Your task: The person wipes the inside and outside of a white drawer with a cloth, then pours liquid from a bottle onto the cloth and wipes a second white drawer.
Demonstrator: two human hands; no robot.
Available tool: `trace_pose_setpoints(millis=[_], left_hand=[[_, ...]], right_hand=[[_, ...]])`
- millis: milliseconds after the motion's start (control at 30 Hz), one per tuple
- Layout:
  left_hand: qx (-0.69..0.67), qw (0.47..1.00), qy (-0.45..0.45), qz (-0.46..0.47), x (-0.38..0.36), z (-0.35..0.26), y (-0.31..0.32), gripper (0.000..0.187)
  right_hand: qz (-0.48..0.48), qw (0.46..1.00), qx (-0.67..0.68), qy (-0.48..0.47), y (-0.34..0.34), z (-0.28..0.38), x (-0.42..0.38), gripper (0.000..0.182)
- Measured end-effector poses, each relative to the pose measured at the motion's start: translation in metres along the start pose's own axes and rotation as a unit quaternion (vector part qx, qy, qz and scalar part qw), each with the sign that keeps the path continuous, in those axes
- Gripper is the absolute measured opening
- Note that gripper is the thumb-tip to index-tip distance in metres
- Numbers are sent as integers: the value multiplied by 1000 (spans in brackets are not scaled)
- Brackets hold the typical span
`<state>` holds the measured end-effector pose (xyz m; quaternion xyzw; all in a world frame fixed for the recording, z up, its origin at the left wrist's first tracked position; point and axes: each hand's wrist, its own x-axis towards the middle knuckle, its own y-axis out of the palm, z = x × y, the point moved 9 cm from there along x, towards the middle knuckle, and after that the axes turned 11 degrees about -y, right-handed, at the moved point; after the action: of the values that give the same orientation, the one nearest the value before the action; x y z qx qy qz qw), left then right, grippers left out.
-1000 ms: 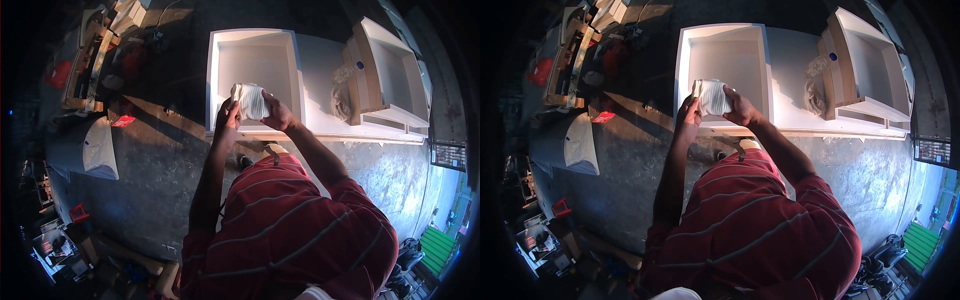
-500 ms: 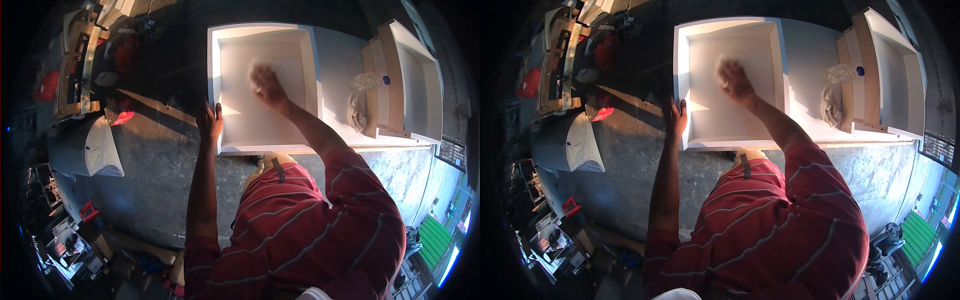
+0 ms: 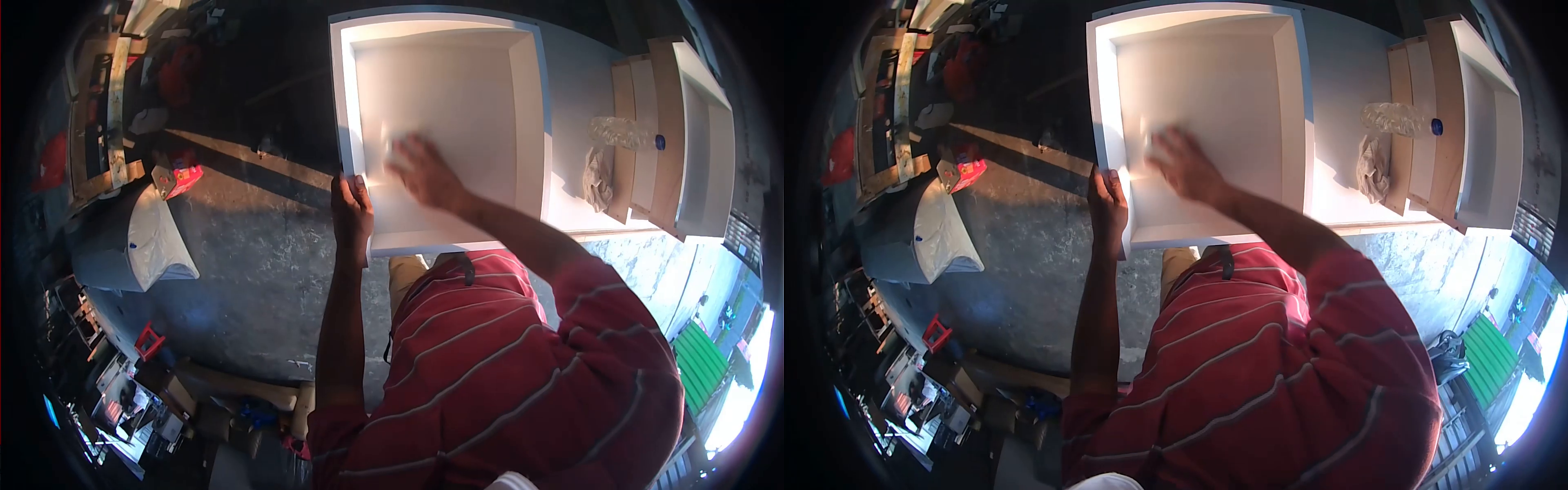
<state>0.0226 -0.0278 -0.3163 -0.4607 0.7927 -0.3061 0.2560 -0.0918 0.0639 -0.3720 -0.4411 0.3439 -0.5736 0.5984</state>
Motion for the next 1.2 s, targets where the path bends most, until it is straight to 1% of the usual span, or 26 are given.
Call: trace_pose_setpoints(millis=[33,67,133,167,200,233,267,367,400,467,500,533,600,667,700,733,767,800,867,933,1000,1033,1100,1133,1167,1200], left_hand=[[-3,1000,9,-4,-3,0,0,40],[-7,1000,9,3,-6,0,1,40],[28,1000,-7,-5,-4,-2,0,40],[6,1000,13,-9,-4,-8,-3,39],[4,1000,8,-5,-4,-7,-4,39],[7,1000,-4,1,-4,-6,-2,39],[9,1000,-14,6,-4,-4,1,39],[7,1000,-5,0,-3,-2,4,41],[-1,1000,-4,4,-3,-1,5,41],[-1,1000,-1,-4,-2,0,4,40],[-17,1000,2,-4,-1,-2,3,41],[-31,1000,5,-2,-3,-2,3,42],[-35,999,2,-7,-2,-3,2,41],[-39,999,6,-9,-3,-7,-2,40],[-39,999,6,-10,-3,-6,-1,40],[-37,999,12,-6,-3,-4,1,40],[-36,999,19,-1,-3,-4,3,39],[-35,999,21,0,-3,-4,3,39],[-42,999,24,5,-3,-4,3,38],[-45,998,33,19,-2,-6,1,37],[-37,999,7,34,-3,2,5,39],[-27,999,3,34,-4,4,5,40],[-18,1000,-4,23,-6,10,7,41],[-15,1000,-11,6,-5,11,6,43],[-14,1000,-8,4,-3,8,6,43],[-7,1000,-11,-1,-5,7,4,46]], right_hand=[[-1,999,41,-23,-2,21,-24,40],[4,999,39,-17,-5,14,-38,40],[-16,998,-42,37,-20,-20,-56,42],[-67,991,-55,98,-39,-56,-54,43],[-115,978,-66,159,-57,-98,-50,45],[-144,961,-136,191,-72,-137,-42,46],[-172,937,-208,220,-83,-162,-39,48],[-169,930,-230,229,-63,-162,-21,48],[-141,952,-206,179,-49,-134,-17,47],[-74,985,-128,92,-25,-45,-31,47],[-2,989,-111,99,-15,-12,-41,48],[0,989,-115,96,-13,-15,-41,48],[-24,974,-149,172,-22,-47,-49,49],[-147,925,-205,285,-55,-126,-42,50],[-63,901,-316,290,-55,-160,-27,50],[21,861,-419,289,-54,-187,-13,50],[-111,856,-323,388,-72,-201,-3,50],[-240,820,-214,474,-74,-205,9,49],[-289,829,-244,411,-47,-185,62,51],[-177,898,-185,358,-13,-141,118,50],[-217,949,-71,217,-7,-106,145,46],[-221,948,-70,219,-16,-111,142,46],[-128,978,-136,93,-25,-109,133,41],[-228,957,-157,88,-32,-129,107,37],[-218,957,-175,83,-57,-140,90,36],[-209,955,-183,106,-66,-153,70,36]])
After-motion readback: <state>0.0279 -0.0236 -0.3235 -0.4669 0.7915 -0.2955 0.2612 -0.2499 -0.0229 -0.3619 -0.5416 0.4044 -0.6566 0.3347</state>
